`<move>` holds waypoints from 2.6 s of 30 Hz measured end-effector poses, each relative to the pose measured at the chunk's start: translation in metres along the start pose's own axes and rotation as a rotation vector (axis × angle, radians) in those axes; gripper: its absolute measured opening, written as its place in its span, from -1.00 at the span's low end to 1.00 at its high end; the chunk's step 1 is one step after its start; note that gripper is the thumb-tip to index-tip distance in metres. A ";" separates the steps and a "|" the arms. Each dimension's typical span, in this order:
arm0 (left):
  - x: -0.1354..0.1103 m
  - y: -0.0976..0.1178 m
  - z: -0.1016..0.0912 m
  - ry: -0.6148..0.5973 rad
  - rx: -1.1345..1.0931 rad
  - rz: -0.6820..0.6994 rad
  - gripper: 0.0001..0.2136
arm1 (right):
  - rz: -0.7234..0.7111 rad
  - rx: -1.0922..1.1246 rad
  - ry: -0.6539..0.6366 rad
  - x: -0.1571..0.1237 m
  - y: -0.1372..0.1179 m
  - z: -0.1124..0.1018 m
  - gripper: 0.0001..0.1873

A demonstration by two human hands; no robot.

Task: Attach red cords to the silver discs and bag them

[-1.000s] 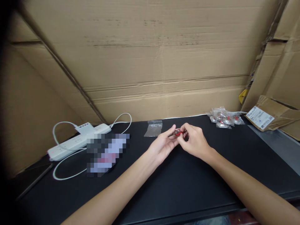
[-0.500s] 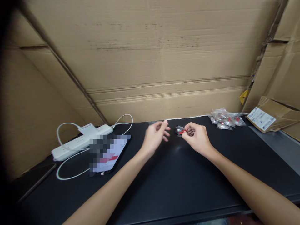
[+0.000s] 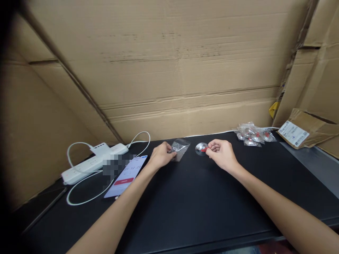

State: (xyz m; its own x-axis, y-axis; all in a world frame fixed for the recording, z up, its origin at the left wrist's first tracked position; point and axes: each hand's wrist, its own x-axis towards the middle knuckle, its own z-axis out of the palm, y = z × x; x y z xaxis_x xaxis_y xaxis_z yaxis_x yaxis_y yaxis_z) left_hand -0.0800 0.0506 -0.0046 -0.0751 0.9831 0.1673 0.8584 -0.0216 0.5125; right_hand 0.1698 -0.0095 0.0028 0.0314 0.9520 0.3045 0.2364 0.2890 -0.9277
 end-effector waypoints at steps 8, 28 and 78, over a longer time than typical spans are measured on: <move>-0.023 0.040 0.009 -0.233 -0.755 0.368 -0.88 | -0.153 -0.096 -0.022 -0.008 -0.007 0.007 -0.92; -0.044 0.064 0.002 -0.391 -1.176 0.238 -0.77 | -0.022 0.022 -0.055 0.001 -0.002 -0.004 -0.86; -0.056 0.075 0.011 -0.321 -1.304 0.232 -0.70 | -0.092 0.098 -0.211 0.000 -0.002 -0.004 -0.70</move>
State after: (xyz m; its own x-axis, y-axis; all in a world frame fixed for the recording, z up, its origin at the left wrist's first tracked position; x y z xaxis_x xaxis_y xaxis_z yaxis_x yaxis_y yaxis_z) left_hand -0.0055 -0.0037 0.0154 0.2779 0.9282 0.2475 -0.2773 -0.1691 0.9458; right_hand 0.1731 -0.0103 0.0060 -0.1919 0.9184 0.3461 0.1330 0.3738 -0.9179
